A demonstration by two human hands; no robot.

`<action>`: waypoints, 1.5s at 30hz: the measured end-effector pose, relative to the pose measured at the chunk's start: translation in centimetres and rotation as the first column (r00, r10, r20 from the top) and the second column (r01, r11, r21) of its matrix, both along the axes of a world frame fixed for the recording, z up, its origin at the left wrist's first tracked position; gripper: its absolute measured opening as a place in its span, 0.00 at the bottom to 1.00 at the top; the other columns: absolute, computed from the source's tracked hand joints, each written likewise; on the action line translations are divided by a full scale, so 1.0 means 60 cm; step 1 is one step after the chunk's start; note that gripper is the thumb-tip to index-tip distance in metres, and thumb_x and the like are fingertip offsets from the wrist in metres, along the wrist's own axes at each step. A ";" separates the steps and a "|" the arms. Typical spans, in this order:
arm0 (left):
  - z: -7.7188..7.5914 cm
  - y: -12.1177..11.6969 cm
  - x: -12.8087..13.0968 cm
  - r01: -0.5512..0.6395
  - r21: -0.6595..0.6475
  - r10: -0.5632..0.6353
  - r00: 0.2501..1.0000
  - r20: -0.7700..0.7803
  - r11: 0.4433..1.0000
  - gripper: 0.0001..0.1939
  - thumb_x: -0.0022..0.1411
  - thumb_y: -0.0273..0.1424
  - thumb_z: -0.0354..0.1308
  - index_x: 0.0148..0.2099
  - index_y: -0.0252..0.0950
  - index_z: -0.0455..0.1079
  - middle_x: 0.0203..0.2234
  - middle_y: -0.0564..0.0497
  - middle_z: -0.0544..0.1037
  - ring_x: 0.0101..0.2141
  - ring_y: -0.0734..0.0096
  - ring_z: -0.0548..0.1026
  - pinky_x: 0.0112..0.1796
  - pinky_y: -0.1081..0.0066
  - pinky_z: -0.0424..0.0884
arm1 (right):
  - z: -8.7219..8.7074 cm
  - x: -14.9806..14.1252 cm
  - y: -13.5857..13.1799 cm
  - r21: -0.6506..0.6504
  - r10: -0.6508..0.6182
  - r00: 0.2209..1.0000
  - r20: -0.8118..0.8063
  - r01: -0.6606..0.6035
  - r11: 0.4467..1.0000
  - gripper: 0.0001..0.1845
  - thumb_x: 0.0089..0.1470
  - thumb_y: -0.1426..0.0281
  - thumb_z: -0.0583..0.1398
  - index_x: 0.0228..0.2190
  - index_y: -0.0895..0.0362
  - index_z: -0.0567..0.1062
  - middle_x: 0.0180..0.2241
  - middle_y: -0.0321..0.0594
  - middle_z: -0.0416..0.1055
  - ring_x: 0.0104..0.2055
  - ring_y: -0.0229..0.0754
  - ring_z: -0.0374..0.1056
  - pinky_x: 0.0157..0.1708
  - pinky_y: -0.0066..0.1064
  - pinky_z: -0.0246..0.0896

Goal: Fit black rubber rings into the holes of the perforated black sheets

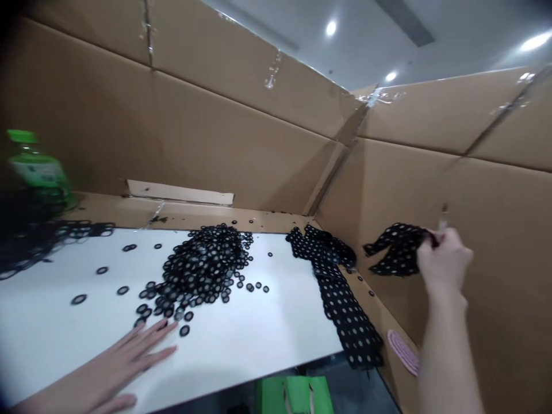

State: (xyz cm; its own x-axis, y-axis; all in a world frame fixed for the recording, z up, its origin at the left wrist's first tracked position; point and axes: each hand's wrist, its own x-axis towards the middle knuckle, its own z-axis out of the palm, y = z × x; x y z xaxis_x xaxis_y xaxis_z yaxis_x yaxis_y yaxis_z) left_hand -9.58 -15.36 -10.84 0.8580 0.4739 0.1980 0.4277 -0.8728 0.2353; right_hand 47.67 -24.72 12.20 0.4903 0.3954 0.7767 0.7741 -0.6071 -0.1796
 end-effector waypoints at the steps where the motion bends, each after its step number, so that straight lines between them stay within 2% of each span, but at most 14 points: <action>1: 0.008 0.009 0.008 0.060 -0.041 -0.063 0.995 -0.074 0.997 0.28 0.62 0.45 0.45 0.63 0.55 0.43 0.61 0.56 0.52 0.59 0.61 0.56 0.54 0.62 0.57 | 0.014 -0.014 0.003 0.047 0.035 0.998 0.060 -0.038 0.998 0.13 0.54 0.64 0.48 0.38 0.55 0.68 0.30 0.55 0.67 0.36 0.55 0.64 0.33 0.42 0.53; 9: 0.013 0.115 0.089 -0.024 0.094 0.029 0.999 -0.046 0.995 0.28 0.66 0.39 0.44 0.64 0.49 0.37 0.64 0.50 0.41 0.62 0.58 0.40 0.58 0.51 0.36 | 0.034 -0.167 0.039 0.138 0.219 0.953 0.209 -0.251 0.958 0.03 0.49 0.70 0.54 0.26 0.49 0.63 0.22 0.44 0.62 0.25 0.46 0.60 0.27 0.38 0.51; 13: 0.023 0.126 0.098 -0.045 0.096 0.046 0.999 -0.004 0.994 0.31 0.65 0.42 0.44 0.65 0.45 0.36 0.64 0.48 0.39 0.62 0.56 0.38 0.58 0.50 0.34 | 0.034 -0.234 0.042 -0.078 0.456 0.885 0.094 -0.450 0.890 0.10 0.49 0.70 0.53 0.22 0.50 0.55 0.19 0.36 0.57 0.20 0.40 0.54 0.24 0.34 0.48; 16: 0.045 0.084 0.091 0.165 -0.001 -0.165 0.986 0.002 0.986 0.31 0.65 0.43 0.41 0.65 0.45 0.35 0.64 0.50 0.40 0.62 0.59 0.39 0.59 0.52 0.32 | 0.037 -0.276 0.041 -0.269 0.605 0.795 -0.050 -0.594 0.758 0.10 0.50 0.69 0.52 0.22 0.51 0.53 0.18 0.34 0.56 0.19 0.39 0.52 0.22 0.32 0.47; 19: 0.057 0.049 0.090 0.518 -0.160 -0.531 0.846 -0.051 0.841 0.27 0.66 0.42 0.40 0.65 0.49 0.39 0.63 0.54 0.46 0.62 0.67 0.46 0.60 0.61 0.36 | 0.033 -0.319 0.042 -0.372 0.667 0.725 -0.173 -0.675 0.637 0.08 0.51 0.70 0.51 0.24 0.52 0.54 0.18 0.32 0.56 0.20 0.38 0.53 0.22 0.30 0.50; 21: 0.054 0.056 0.092 0.564 -0.227 -0.590 0.805 -0.065 0.794 0.26 0.66 0.42 0.41 0.64 0.49 0.43 0.62 0.54 0.48 0.61 0.68 0.48 0.60 0.63 0.38 | 0.027 -0.348 0.045 -0.432 0.688 0.673 -0.273 -0.724 0.537 0.05 0.52 0.70 0.49 0.26 0.52 0.56 0.21 0.33 0.60 0.22 0.38 0.56 0.24 0.29 0.53; 27: 0.058 0.131 0.094 0.418 -0.200 -0.423 0.906 0.018 0.886 0.24 0.65 0.40 0.43 0.63 0.50 0.47 0.62 0.53 0.50 0.62 0.62 0.46 0.59 0.55 0.30 | 0.017 -0.427 0.067 -0.564 0.658 0.515 -0.549 -0.809 0.163 0.04 0.50 0.74 0.50 0.25 0.54 0.60 0.25 0.36 0.64 0.26 0.39 0.60 0.27 0.30 0.56; 31: 0.081 0.076 0.080 0.236 -0.351 -0.104 0.929 0.356 0.906 0.30 0.61 0.50 0.44 0.63 0.47 0.49 0.63 0.51 0.47 0.62 0.54 0.42 0.58 0.50 0.32 | 0.002 -0.456 0.100 -0.527 0.600 0.413 -0.685 -0.850 -0.016 0.04 0.47 0.75 0.51 0.25 0.54 0.59 0.25 0.34 0.61 0.27 0.38 0.57 0.28 0.30 0.56; 33: 0.075 0.022 0.071 0.315 -0.524 0.050 0.821 0.569 0.791 0.41 0.55 0.59 0.41 0.64 0.43 0.43 0.63 0.47 0.46 0.62 0.52 0.44 0.58 0.52 0.41 | -0.011 -0.463 0.119 -0.502 0.561 0.389 -0.731 -0.863 -0.055 0.05 0.47 0.75 0.53 0.25 0.55 0.58 0.25 0.33 0.59 0.27 0.37 0.55 0.27 0.29 0.54; 36: 0.043 -0.051 0.071 0.457 -0.683 0.165 0.751 0.640 0.570 0.56 0.38 0.62 0.55 0.64 0.39 0.46 0.62 0.41 0.50 0.60 0.44 0.48 0.57 0.51 0.48 | -0.032 -0.472 0.141 -0.477 0.528 0.368 -0.766 -0.875 -0.084 0.06 0.47 0.73 0.54 0.25 0.54 0.58 0.25 0.32 0.56 0.27 0.37 0.54 0.27 0.30 0.53; 38: 0.025 -0.079 0.082 0.389 -0.812 0.440 0.695 0.569 0.435 0.47 0.39 0.59 0.58 0.57 0.36 0.60 0.54 0.39 0.65 0.55 0.43 0.60 0.54 0.52 0.57 | -0.043 -0.479 0.150 -0.450 0.521 0.334 -0.785 -0.886 -0.111 0.07 0.48 0.72 0.54 0.25 0.54 0.57 0.25 0.31 0.55 0.27 0.36 0.53 0.27 0.30 0.53; 41: 0.030 -0.083 0.096 0.236 -0.947 0.840 0.448 0.306 0.220 0.32 0.50 0.51 0.57 0.50 0.34 0.65 0.45 0.40 0.73 0.42 0.51 0.73 0.42 0.56 0.70 | -0.054 -0.487 0.153 -0.420 0.508 0.306 -0.805 -0.899 -0.124 0.08 0.49 0.69 0.55 0.26 0.54 0.57 0.25 0.31 0.54 0.27 0.36 0.52 0.28 0.30 0.53; 43: 0.050 -0.068 0.096 0.186 -0.956 0.898 0.339 0.279 0.227 0.25 0.52 0.46 0.57 0.46 0.33 0.67 0.42 0.43 0.74 0.41 0.55 0.72 0.39 0.61 0.71 | -0.056 -0.488 0.149 -0.417 0.490 0.314 -0.813 -0.902 -0.113 0.09 0.49 0.67 0.56 0.27 0.54 0.58 0.26 0.32 0.55 0.28 0.36 0.54 0.28 0.29 0.54; 45: 0.069 -0.047 0.088 0.141 -0.934 0.869 0.341 0.357 0.328 0.19 0.52 0.43 0.58 0.40 0.33 0.69 0.38 0.46 0.75 0.42 0.58 0.71 0.42 0.65 0.69 | -0.054 -0.484 0.142 -0.423 0.461 0.326 -0.825 -0.898 -0.122 0.13 0.47 0.65 0.59 0.27 0.54 0.58 0.27 0.32 0.57 0.29 0.37 0.56 0.28 0.28 0.55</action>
State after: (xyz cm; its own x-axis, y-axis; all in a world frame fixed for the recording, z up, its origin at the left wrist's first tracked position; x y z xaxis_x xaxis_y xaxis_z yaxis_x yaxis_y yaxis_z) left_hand -4.29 -18.18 -6.68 0.1755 0.9747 -0.1382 -0.1953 0.1721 0.9655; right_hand 18.61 -16.21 8.93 -0.4249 0.8604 -0.2813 0.8507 0.2733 -0.4491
